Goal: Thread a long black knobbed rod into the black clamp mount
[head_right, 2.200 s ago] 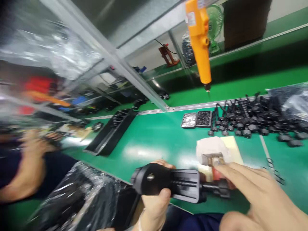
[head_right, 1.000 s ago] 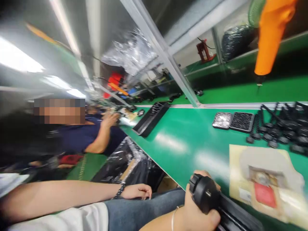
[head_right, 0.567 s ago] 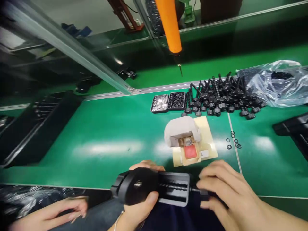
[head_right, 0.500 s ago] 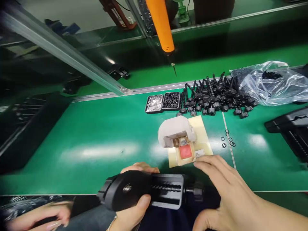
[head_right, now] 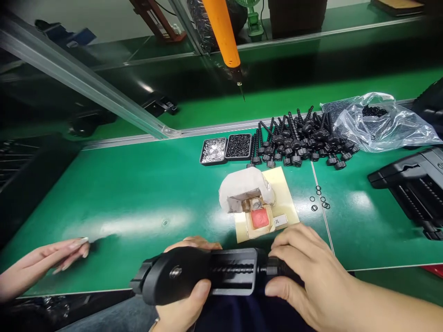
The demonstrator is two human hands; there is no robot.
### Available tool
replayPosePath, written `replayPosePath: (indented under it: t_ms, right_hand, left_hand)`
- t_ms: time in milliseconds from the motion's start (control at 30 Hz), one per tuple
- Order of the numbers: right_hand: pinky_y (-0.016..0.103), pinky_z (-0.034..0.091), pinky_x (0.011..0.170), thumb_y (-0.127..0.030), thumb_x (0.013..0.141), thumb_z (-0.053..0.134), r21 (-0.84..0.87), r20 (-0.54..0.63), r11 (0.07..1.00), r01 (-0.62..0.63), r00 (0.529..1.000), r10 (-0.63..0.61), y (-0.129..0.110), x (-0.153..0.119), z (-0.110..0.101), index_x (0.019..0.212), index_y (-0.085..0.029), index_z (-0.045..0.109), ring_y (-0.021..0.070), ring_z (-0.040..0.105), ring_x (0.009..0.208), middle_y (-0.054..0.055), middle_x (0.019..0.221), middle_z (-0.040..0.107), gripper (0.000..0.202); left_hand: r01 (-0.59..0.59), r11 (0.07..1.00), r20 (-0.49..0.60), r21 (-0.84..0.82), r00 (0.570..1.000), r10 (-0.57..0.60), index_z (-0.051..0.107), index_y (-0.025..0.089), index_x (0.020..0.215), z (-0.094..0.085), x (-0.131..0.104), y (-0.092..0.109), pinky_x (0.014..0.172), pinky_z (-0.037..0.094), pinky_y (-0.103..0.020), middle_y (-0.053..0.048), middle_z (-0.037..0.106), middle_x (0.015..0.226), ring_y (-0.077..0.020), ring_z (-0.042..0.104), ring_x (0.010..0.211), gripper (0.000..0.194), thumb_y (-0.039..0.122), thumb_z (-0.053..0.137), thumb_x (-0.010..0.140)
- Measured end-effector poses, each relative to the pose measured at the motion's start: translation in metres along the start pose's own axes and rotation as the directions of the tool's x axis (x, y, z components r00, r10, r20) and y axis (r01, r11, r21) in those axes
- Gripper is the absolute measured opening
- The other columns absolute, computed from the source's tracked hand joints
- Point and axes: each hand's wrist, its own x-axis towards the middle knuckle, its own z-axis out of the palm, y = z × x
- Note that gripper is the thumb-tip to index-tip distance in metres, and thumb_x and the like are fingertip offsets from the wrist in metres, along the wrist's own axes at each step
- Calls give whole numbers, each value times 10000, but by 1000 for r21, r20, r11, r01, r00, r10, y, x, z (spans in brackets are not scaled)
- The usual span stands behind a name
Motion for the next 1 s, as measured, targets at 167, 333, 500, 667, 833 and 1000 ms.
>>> replayPosePath:
  t_ms: [167, 333, 500, 667, 833, 1000]
  right_hand:
    - [290, 573, 911, -467, 1100, 376, -23, -10, 999, -33, 999, 33, 1, -1, 3, 1217, -195, 512, 200, 569, 1133, 111, 1183, 555, 326]
    - [277, 561, 877, -337, 1109, 385, 53, -59, 998, -14, 998, 17, 1, -2, 5, 1135, -196, 551, 185, 576, 1054, 86, 1101, 568, 218]
    - [284, 560, 814, -318, 1108, 399, 123, -17, 992, -15, 1000, 17, 2, 0, 7, 1095, -195, 557, 187, 581, 966, 68, 1007, 585, 201]
    - [302, 558, 867, -437, 1093, 438, 73, -9, 996, -43, 999, 44, 2, 1, 9, 1195, -193, 535, 200, 568, 1032, 85, 1094, 575, 281]
    - [294, 550, 864, -369, 1095, 449, 97, -40, 995, -26, 999, 30, 3, 2, 8, 1147, -188, 531, 195, 562, 1030, 75, 1062, 577, 205]
    - [333, 566, 774, -280, 1089, 432, 151, 113, 986, -65, 992, 48, 6, 1, 10, 1079, -196, 555, 202, 579, 915, 58, 986, 595, 150]
  left_hand:
    - [-1, 1000, -16, 20, 1000, 2, 578, 226, 1101, 0, -4, -3, 768, 623, -321, -46, 622, 918, -198, 651, 850, 368, 425, 721, 827]
    - [10, 1000, -28, 13, 1000, -10, 564, 232, 1100, 1, -3, -2, 746, 630, -338, -42, 640, 891, -208, 665, 832, 377, 381, 743, 804]
    - [6, 1000, -21, 25, 1000, -5, 553, 230, 1093, 2, -2, 1, 748, 622, -319, -37, 640, 884, -198, 669, 821, 374, 397, 732, 811]
    - [-10, 999, -27, 44, 1000, 12, 547, 215, 1092, 2, -2, 1, 780, 612, -275, -31, 612, 921, -175, 663, 857, 369, 407, 721, 829]
    - [-41, 996, -9, 76, 999, 42, 552, 205, 1059, 2, 0, 2, 751, 607, -306, -27, 631, 880, -186, 668, 815, 365, 396, 736, 808]
    - [-29, 997, -15, 68, 999, 30, 549, 203, 1064, 3, -1, 1, 713, 610, -344, -43, 640, 869, -208, 672, 794, 372, 400, 729, 804]
